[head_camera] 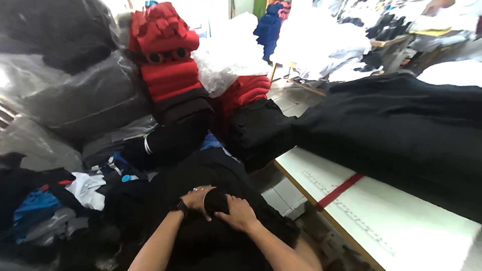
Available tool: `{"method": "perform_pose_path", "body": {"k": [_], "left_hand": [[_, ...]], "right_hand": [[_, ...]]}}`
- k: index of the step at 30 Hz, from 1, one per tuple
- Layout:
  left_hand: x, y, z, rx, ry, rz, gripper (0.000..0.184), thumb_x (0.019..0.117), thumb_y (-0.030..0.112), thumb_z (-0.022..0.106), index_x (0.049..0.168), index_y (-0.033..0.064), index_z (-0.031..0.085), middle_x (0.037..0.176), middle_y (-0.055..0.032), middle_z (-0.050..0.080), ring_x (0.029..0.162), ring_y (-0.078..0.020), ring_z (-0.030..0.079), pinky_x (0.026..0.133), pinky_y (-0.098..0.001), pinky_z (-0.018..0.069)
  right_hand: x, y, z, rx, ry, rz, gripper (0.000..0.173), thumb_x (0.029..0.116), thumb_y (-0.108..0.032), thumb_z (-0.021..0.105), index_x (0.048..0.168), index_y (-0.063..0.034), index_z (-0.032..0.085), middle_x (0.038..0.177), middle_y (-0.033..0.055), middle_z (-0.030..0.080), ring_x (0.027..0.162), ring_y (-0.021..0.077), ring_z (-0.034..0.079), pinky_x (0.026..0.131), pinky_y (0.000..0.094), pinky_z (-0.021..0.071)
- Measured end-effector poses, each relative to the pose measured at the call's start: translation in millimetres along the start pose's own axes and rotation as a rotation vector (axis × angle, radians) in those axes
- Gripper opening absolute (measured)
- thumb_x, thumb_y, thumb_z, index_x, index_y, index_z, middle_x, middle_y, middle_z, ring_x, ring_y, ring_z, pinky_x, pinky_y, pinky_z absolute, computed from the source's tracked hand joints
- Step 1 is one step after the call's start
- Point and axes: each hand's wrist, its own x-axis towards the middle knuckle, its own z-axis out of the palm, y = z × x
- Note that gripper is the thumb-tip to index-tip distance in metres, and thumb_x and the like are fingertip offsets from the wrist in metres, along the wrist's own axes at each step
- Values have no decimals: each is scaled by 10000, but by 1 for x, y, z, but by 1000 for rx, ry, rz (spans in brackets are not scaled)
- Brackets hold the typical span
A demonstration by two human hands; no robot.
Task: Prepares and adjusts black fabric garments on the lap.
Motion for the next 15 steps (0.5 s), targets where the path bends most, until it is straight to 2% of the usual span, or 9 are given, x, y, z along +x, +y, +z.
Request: {"method": "perform_pose_path", "body": {"k": [2, 4, 7, 8, 10, 12, 13, 14, 15], "left_hand": [[-27, 4, 6, -76, 35, -37, 1315, 550, 495, 985, 1629, 253, 274, 1561, -125, 479, 1435, -368, 445, 1143, -667, 361], [-43, 0, 19, -171, 21, -35, 1302, 553, 477, 991, 1608, 181, 289, 1448, -165, 580, 1342, -333, 561, 1122, -583, 443], [-64, -2, 31, -297, 11, -4, 1063, 597, 426, 982, 1474, 82, 488, 1351, -133, 645, 1279, -251, 605, 1119, -486, 474], [-73, 5, 23, -274, 16, -3, 1002, 622, 415, 972, 1445, 65, 521, 1334, -142, 653, 1268, -261, 610, 1113, -493, 475], [-90, 33, -13, -143, 79, -5, 945, 655, 395, 960, 1427, 52, 536, 1302, -190, 655, 1234, -332, 620, 1075, -557, 483], [-105, 58, -59, -48, 194, 10, 892, 664, 338, 949, 1420, 75, 556, 1261, -216, 669, 1185, -384, 639, 1017, -618, 498], [-108, 64, -80, -31, 237, 7, 874, 674, 322, 941, 1423, 84, 557, 1263, -217, 668, 1185, -388, 637, 1012, -629, 495], [-109, 64, -97, -42, 258, 2, 860, 694, 304, 933, 1429, 70, 552, 1273, -227, 658, 1200, -395, 626, 1025, -635, 480], [-108, 58, -110, -64, 275, 0, 826, 713, 308, 922, 1414, 58, 564, 1275, -225, 657, 1210, -388, 622, 1037, -633, 471]], "right_hand": [[-6, 1, -5, 13, -56, -60, 1045, 872, -822, 511, 1610, -109, 316, 1541, 194, 482, 1405, 386, 479, 1148, 605, 369], [-18, 6, -19, 32, -72, -107, 1070, 846, -856, 509, 1635, -168, 288, 1574, 189, 447, 1437, 392, 443, 1157, 635, 350], [-39, 27, -49, 74, 212, -120, 978, 839, -891, 446, 1565, -237, 438, 1484, 136, 557, 1387, 359, 500, 1119, 622, 394], [-41, 45, -55, 150, 270, -92, 959, 853, -879, 438, 1557, -227, 452, 1471, 127, 571, 1376, 340, 515, 1115, 595, 414], [-44, 92, -54, 456, 217, -37, 836, 957, -764, 433, 1540, -167, 476, 1465, 152, 582, 1369, 323, 543, 1143, 578, 419], [-57, 128, -35, 721, 158, -26, 765, 1030, -689, 337, 1438, -88, 577, 1396, 176, 626, 1317, 286, 586, 1135, 541, 438], [-66, 135, -28, 784, 221, -47, 742, 1044, -657, 324, 1384, -63, 611, 1328, 167, 661, 1253, 251, 625, 1097, 500, 481], [-75, 139, -22, 807, 307, -76, 721, 1037, -624, 375, 1384, -32, 595, 1296, 177, 666, 1217, 243, 635, 1071, 479, 495], [-84, 139, -18, 784, 404, -110, 780, 976, -637, 476, 1429, -6, 546, 1300, 193, 661, 1212, 250, 638, 1059, 477, 504]]}}
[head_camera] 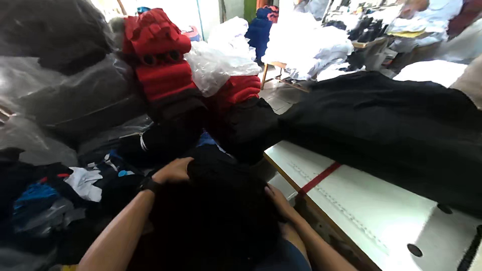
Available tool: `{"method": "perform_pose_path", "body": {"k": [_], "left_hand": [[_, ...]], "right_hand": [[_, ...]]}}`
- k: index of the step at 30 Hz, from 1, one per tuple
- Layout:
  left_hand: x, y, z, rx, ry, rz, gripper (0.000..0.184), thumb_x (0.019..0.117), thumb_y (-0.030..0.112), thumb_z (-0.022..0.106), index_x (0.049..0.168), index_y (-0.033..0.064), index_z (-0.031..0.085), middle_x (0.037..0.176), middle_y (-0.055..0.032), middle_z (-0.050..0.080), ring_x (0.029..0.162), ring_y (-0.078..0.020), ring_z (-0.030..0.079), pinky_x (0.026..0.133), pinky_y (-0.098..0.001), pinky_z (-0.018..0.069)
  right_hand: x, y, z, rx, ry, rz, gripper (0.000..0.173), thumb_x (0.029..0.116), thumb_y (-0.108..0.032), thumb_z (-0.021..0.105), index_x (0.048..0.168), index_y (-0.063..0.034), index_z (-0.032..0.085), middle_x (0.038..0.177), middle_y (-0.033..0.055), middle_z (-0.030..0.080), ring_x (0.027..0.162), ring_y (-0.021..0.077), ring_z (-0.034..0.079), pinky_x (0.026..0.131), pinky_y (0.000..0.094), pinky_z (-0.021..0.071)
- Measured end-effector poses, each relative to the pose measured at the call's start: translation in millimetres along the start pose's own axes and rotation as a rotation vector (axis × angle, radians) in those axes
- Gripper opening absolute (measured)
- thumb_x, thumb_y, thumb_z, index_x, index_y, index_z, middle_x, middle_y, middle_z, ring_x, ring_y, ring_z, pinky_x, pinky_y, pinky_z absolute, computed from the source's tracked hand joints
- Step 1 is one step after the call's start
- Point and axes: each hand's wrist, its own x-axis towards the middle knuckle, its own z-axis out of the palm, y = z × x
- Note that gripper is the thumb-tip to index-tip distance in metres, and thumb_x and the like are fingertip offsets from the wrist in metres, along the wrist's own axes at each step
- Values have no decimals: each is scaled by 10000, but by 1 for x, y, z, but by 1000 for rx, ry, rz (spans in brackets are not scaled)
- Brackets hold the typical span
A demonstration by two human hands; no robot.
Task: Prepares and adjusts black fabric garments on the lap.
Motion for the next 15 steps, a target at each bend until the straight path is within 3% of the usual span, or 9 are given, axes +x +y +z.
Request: {"method": "perform_pose_path", "body": {"k": [3, 5, 6, 7, 8, 9, 12, 14, 15], "left_hand": [[15, -29, -21, -65, 50, 28, 670, 728, 370, 905, 1272, 67, 658, 1174, -171, 701, 1136, -332, 658, 999, -609, 502], [19, -43, -24, -98, 52, 11, 628, 740, 361, 897, 1247, 66, 671, 1150, -161, 708, 1113, -316, 666, 989, -594, 508], [16, -46, -21, -111, 53, -16, 631, 739, 360, 900, 1248, 66, 669, 1149, -159, 709, 1110, -310, 668, 988, -585, 511], [8, -48, -16, -133, 62, -55, 648, 736, 345, 906, 1263, 60, 658, 1162, -167, 704, 1120, -314, 665, 994, -584, 508], [-5, -50, -7, -162, 83, -100, 673, 734, 311, 910, 1290, 47, 639, 1187, -186, 694, 1141, -332, 657, 1006, -591, 502], [-24, -49, 7, -210, 111, -148, 716, 727, 273, 915, 1331, 34, 615, 1224, -203, 680, 1174, -346, 644, 1029, -593, 495], [-93, -38, 83, -420, 210, -251, 778, 676, 264, 920, 1358, 63, 603, 1236, -133, 699, 1172, -255, 662, 1032, -503, 533], [-123, -37, 154, -511, 209, -320, 922, 650, 213, 933, 1448, 14, 516, 1312, -197, 662, 1241, -309, 633, 1081, -525, 502], [-131, -35, 187, -511, 200, -353, 999, 647, 184, 935, 1493, -28, 449, 1367, -265, 611, 1293, -381, 589, 1110, -569, 461]], "right_hand": [[-20, -16, 13, -209, 186, -260, 1351, 598, -837, 773, 1584, -21, 342, 1483, 161, 554, 1363, 250, 544, 1127, 492, 473], [-11, -21, 28, -449, 306, -403, 1514, 479, -891, 781, 1589, 20, 305, 1507, 194, 525, 1379, 313, 525, 1131, 538, 451], [-1, -24, 30, -541, 320, -423, 1484, 491, -830, 825, 1581, 36, 311, 1486, 214, 538, 1359, 344, 541, 1124, 548, 454], [10, -31, 28, -601, 278, -391, 1372, 550, -673, 898, 1575, 33, 322, 1467, 225, 547, 1339, 367, 552, 1116, 553, 456], [24, -42, 21, -632, 207, -332, 1176, 634, -470, 928, 1549, 24, 377, 1428, 232, 575, 1303, 384, 577, 1088, 564, 473], [39, -57, 11, -655, 111, -257, 1005, 686, -356, 919, 1501, 5, 453, 1364, 227, 622, 1254, 387, 614, 1056, 580, 494], [78, -82, -13, -734, -322, -116, 734, 706, -293, 904, 1332, -70, 594, 1102, 185, 719, 1043, 377, 697, 922, 635, 542], [91, -64, -6, -759, -547, -134, 581, 701, -212, 893, 1218, -82, 664, 1060, 166, 728, 1011, 368, 701, 884, 644, 550], [94, -50, 1, -766, -622, -174, 554, 699, -177, 886, 1207, -85, 683, 1131, 158, 718, 1083, 360, 678, 935, 625, 539]]}}
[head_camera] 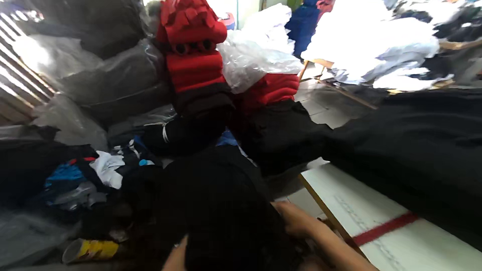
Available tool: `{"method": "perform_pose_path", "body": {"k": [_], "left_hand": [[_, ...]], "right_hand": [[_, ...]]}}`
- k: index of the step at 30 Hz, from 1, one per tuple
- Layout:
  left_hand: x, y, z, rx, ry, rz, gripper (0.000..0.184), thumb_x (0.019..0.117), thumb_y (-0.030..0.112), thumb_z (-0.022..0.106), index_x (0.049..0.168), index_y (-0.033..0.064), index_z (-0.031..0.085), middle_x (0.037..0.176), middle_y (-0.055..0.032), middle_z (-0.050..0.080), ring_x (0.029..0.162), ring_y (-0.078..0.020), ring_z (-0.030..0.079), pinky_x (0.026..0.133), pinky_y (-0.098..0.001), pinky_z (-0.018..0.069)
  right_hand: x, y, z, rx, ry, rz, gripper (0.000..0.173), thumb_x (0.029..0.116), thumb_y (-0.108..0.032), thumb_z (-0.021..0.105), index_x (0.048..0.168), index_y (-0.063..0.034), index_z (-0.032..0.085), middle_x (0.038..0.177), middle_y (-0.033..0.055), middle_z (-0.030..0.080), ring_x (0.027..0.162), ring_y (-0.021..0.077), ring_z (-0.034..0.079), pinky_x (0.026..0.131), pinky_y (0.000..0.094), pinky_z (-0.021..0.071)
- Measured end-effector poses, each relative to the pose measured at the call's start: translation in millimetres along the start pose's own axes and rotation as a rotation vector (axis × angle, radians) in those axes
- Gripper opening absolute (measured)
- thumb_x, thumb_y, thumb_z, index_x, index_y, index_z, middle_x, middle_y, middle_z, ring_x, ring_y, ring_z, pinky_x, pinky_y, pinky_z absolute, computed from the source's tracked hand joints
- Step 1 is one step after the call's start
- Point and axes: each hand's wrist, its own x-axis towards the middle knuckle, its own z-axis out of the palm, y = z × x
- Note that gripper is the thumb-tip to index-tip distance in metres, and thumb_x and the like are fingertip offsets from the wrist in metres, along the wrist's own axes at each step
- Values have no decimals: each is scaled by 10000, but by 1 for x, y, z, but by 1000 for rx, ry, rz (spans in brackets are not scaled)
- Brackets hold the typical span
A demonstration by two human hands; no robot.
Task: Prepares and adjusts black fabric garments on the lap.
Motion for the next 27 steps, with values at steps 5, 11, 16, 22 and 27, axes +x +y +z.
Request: {"method": "perform_pose_path", "body": {"k": [5, 11, 16, 22, 27], "left_hand": [[-14, -25, 38, 26, 81, -11, 1051, 659, 272, 936, 1506, -63, 412, 1503, -306, 468, 1409, -471, 435, 1179, -620, 335], [24, -15, 5, 58, 114, -11, 989, 666, 227, 896, 1512, 10, 432, 1273, -250, 670, 1196, -392, 652, 1032, -615, 504], [57, 98, -144, 226, 587, 201, 888, 725, 37, 800, 1524, 3, 415, 1352, -298, 600, 1260, -448, 593, 1049, -638, 471], [24, 181, -279, 300, 944, 351, 812, 779, 12, 817, 1487, 40, 419, 1253, -313, 629, 1145, -504, 631, 926, -724, 493], [-70, 218, -272, 304, 1043, 377, 774, 800, 97, 798, 1468, 10, 419, 1327, -249, 601, 1248, -377, 593, 1058, -615, 454]], "right_hand": [[19, 4, 22, 84, 48, -117, 579, 730, -120, 842, 1280, -37, 684, 1376, 167, 615, 1319, 355, 541, 1110, 548, 446], [15, 9, 31, 215, 217, 42, 396, 752, -203, 802, 1131, -118, 723, 1011, 109, 753, 968, 295, 726, 872, 598, 573], [14, -80, -119, 103, 559, -74, 460, 772, -116, 791, 1223, -111, 701, 1074, 170, 740, 1017, 373, 712, 883, 651, 549], [-3, -176, -242, -115, 876, -282, 463, 743, -135, 836, 1186, -146, 700, 998, 162, 739, 929, 391, 713, 766, 689, 545], [-94, -227, -258, -351, 960, -457, 329, 786, -266, 762, 1069, -121, 678, 880, 99, 703, 822, 300, 705, 671, 614, 535]]}}
